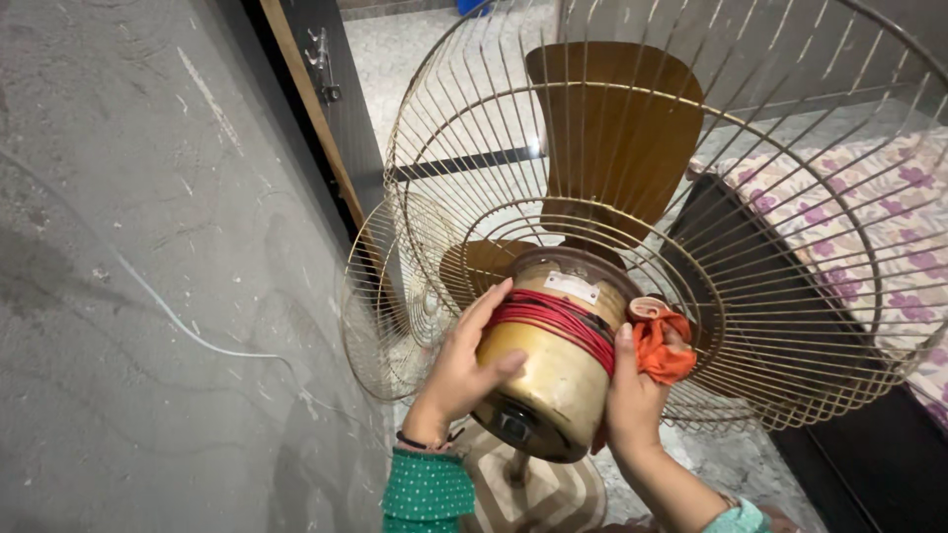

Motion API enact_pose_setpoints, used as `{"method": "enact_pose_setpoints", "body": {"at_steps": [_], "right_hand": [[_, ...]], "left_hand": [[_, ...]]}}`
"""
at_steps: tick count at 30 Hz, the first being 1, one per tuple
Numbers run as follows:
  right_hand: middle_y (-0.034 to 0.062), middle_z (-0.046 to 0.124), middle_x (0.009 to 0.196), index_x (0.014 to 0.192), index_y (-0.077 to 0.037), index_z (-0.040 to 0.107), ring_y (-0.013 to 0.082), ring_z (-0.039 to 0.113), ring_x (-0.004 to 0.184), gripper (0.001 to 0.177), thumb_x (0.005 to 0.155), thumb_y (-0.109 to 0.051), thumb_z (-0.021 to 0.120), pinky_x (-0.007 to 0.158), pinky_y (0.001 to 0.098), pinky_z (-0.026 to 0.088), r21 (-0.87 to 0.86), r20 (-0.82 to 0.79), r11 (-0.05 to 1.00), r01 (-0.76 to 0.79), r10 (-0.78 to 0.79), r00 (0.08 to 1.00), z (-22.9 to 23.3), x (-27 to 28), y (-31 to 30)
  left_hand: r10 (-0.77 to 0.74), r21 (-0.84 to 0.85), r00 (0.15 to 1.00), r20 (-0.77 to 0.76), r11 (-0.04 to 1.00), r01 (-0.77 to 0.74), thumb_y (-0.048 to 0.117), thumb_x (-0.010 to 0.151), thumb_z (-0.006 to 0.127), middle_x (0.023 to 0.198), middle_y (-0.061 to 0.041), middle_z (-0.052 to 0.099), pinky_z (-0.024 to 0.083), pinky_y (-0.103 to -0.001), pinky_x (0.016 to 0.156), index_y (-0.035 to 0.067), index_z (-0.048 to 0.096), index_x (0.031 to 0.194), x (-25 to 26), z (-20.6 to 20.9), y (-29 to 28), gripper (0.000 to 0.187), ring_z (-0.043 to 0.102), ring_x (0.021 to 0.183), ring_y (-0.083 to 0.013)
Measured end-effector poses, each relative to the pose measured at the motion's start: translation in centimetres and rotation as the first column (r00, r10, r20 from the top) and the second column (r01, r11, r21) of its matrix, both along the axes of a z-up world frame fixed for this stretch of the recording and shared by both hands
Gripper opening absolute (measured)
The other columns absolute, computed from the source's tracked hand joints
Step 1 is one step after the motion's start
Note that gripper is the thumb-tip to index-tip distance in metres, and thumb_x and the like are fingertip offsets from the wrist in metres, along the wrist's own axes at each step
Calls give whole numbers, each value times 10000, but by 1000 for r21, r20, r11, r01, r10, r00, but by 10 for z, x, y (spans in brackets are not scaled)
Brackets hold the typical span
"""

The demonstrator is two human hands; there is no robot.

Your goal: The person wipes the base of a standing fan with an orange cloth, then proceeds to clean the fan's motor housing, blades, and wire cage. The person rotates the fan head to access different areas while wiping with the cloth.

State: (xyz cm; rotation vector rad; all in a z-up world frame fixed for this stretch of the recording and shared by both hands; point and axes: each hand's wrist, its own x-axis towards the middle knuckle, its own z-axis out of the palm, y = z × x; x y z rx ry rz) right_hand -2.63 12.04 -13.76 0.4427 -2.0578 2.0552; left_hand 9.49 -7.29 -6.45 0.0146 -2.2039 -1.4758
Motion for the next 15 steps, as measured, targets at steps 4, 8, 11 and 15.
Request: {"method": "enact_pose_setpoints", "body": {"at_steps": [4,8,11,15], "right_hand": [[125,579,1378,1359,-19,549,212,538,1270,437,1075,-351,538,1124,323,385,56,55,998,-35,32,998,-7,-15,0],[105,513,1376,1420,-27,448,211,494,1272,499,1055,-350,552,1093,322,371,-58,-59,996,-70,67,996,-15,-29,4],[107,517,1393,1408,-15,497,223,494,1281,475,1078,-355,526,1094,338,367,92,-59,994,-63,69,996,-21,-53,5],[83,592,1337,1384,-50,526,194,553,1218,473,1050,-384,520,1047,326,429,21,97,983,-182,179,979,-24,-78,7]], "left_hand": [[-190,257,980,-53,946,198,465,873,692,1719,-211,259,180,-404,1271,-2,365,1594,2,-9,-5,919,223,1606,-308],[-166,200,984,-66,964,176,424,901,681,1729,-202,250,183,-398,1282,8,345,1602,0,-20,1,882,217,1620,-303],[-105,164,992,-72,980,115,399,899,683,1724,-207,240,196,-398,1275,9,320,1613,-8,-27,9,891,230,1609,-308],[-81,222,990,-113,969,105,340,899,694,1716,-219,178,254,-386,1242,5,264,1620,-18,-34,23,904,265,1571,-304]]}}
